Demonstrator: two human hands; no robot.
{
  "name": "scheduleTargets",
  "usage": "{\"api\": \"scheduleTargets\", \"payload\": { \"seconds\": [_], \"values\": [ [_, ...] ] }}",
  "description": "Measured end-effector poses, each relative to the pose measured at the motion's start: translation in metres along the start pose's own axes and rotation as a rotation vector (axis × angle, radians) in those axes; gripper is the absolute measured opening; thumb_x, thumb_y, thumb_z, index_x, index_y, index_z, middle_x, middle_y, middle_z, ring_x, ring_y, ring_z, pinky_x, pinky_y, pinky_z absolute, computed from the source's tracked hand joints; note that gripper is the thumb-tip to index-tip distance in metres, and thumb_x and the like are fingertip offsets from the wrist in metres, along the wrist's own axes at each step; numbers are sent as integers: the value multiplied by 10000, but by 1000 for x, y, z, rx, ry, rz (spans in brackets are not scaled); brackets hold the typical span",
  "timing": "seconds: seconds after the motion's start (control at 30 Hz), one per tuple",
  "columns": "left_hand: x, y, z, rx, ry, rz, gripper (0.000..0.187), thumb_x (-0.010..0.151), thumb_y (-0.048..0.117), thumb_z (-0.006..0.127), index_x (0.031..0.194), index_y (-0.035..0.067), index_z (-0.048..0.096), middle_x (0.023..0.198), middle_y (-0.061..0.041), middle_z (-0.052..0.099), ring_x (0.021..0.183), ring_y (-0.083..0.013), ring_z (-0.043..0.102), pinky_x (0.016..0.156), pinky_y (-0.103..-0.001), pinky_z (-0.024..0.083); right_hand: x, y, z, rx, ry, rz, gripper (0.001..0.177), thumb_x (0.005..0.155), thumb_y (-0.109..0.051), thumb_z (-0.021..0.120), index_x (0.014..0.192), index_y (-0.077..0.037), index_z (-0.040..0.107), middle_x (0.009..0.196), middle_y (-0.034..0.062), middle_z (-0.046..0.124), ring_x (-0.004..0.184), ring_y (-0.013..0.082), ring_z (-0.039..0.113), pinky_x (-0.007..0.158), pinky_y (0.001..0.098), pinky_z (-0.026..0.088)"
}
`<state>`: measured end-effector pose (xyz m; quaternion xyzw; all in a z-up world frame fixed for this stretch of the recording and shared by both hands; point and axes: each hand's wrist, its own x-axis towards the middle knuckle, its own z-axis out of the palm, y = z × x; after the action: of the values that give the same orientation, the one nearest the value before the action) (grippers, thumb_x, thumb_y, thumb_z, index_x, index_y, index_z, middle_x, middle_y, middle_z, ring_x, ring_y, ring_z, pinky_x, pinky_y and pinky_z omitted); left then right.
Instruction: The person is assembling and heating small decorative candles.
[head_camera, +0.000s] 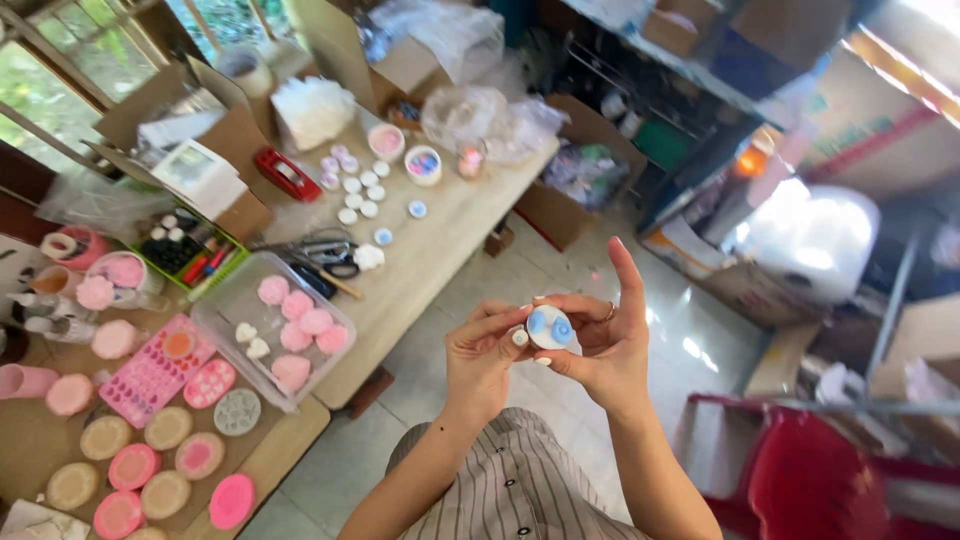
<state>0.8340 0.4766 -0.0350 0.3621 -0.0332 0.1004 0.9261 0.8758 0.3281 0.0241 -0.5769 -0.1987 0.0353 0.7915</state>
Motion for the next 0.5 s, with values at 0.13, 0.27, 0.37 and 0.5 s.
{"api": "scheduleTargets", "payload": {
  "seconds": [0.13, 0.27, 0.37, 0.5],
  "values": [
    [67, -12, -11, -44, 59, 31, 211, 965, -8, 711, 1173, 0, 749, 1157, -73, 651, 1068, -223, 704, 906, -405, 657, 73, 19, -16, 51, -88, -20, 1304, 733, -65, 944, 1685, -112, 54, 1191, 189, 737, 1136, 266, 725, 1013, 428, 595],
    [115, -14, -21, -172, 108, 7, 180, 1026, 86, 680, 1174, -4, 730, 1164, -79, 670, 1083, -215, 697, 864, -398, 649, 126, 35, -19, 102, -171, -38, 1307, 759, -71, 944, 1683, -129, 22, 1222, 179, 733, 1175, 271, 718, 1057, 434, 578],
    [138, -2, -22, -123, 277, -67, 246, 1036, 173, 650, 1184, -13, 714, 1145, -100, 709, 1062, -207, 703, 813, -383, 643, 152, 53, -23, 163, -203, -26, 1319, 771, -100, 949, 1692, -133, 4, 1226, 162, 734, 1184, 261, 701, 1065, 435, 562],
    [151, 18, -12, 27, 427, -51, 310, 1016, 214, 633, 1200, -21, 715, 1138, -133, 742, 1035, -221, 724, 831, -369, 637, 180, 80, -25, 186, -211, -7, 1332, 770, -131, 950, 1712, -129, 7, 1229, 151, 738, 1205, 254, 675, 1085, 430, 530]
  ]
}}
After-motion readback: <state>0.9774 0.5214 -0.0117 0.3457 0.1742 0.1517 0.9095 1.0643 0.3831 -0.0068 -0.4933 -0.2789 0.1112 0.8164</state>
